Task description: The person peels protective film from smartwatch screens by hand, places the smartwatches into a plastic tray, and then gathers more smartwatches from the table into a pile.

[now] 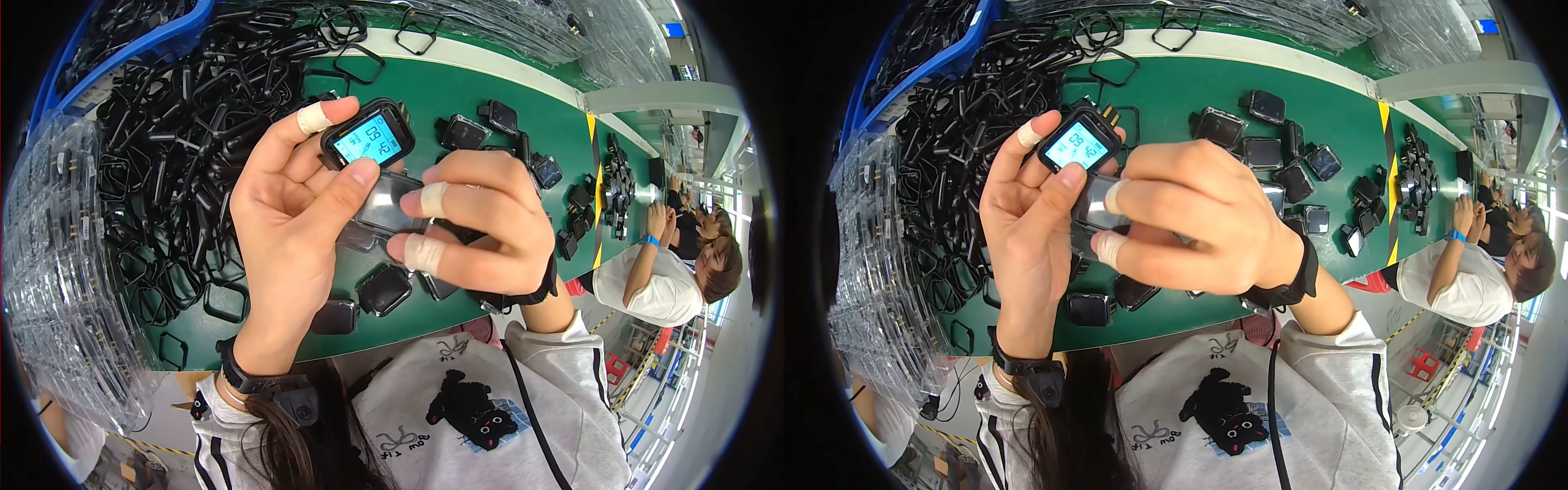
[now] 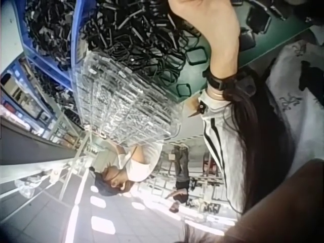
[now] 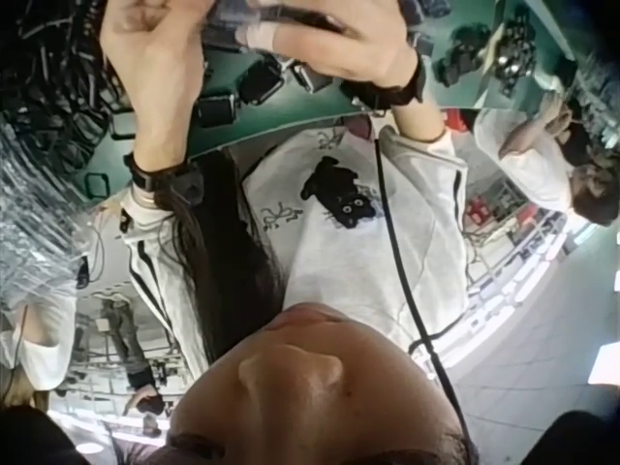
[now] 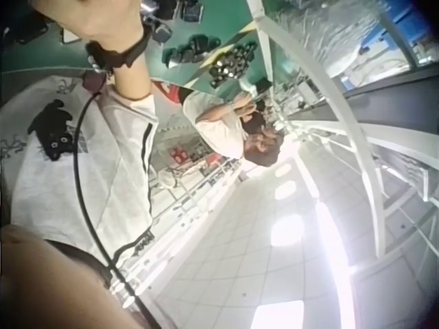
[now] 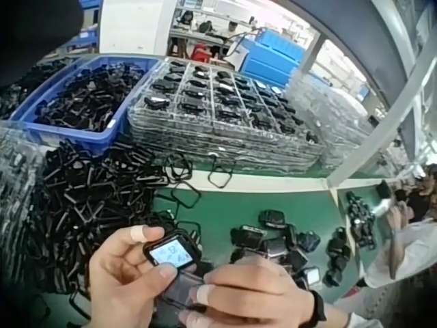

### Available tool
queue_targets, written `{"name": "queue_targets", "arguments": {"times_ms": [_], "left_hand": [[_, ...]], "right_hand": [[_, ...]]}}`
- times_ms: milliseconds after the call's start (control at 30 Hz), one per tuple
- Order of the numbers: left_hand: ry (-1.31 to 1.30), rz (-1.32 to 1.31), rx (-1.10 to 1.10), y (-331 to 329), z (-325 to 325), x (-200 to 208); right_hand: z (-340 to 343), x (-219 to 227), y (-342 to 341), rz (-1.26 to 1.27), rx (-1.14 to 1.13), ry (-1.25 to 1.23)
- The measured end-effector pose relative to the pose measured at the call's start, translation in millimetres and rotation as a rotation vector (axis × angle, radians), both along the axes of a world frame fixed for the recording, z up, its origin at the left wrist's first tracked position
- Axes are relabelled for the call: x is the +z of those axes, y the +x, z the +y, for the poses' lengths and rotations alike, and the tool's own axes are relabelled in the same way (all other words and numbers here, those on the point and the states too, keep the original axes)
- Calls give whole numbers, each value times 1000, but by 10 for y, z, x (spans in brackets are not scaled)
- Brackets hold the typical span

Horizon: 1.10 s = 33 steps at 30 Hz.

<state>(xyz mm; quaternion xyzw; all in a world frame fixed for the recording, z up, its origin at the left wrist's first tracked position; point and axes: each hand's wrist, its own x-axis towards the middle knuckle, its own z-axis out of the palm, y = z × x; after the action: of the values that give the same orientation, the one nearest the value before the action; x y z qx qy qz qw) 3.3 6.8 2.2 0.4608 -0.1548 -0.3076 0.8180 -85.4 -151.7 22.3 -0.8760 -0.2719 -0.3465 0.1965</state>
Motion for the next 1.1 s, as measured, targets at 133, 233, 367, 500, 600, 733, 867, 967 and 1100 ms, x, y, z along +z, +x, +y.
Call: {"name": "queue_targets", "arguments": {"times_ms": [133,233,367,500,600,733,867,967,1100], "left_hand": [[-10,21,8,-17,-43,17],[16,-23,-93,-11,-30,41],[-106,62,-167,-55,-55,47],[-119,64,-171,-91,-69,22],[-132,56,-170,-93,-78,18],[-140,63,-179,-81,-70,11],[-122,48,-102,-115,-87,-24],[-120,30,-78,-109,-71,-40],[-120,113,-92,-125,-82,-10]], "right_hand": [[9,148,-32,105,-46,91],[19,185,-21,166,-177,478],[-17,200,29,299,-182,633],[-56,110,109,243,-193,531],[-43,71,108,135,-261,487],[-31,79,121,66,-205,227],[-52,3,111,25,-219,187],[-12,1,106,56,-222,218],[16,-54,70,145,-197,398]]}}
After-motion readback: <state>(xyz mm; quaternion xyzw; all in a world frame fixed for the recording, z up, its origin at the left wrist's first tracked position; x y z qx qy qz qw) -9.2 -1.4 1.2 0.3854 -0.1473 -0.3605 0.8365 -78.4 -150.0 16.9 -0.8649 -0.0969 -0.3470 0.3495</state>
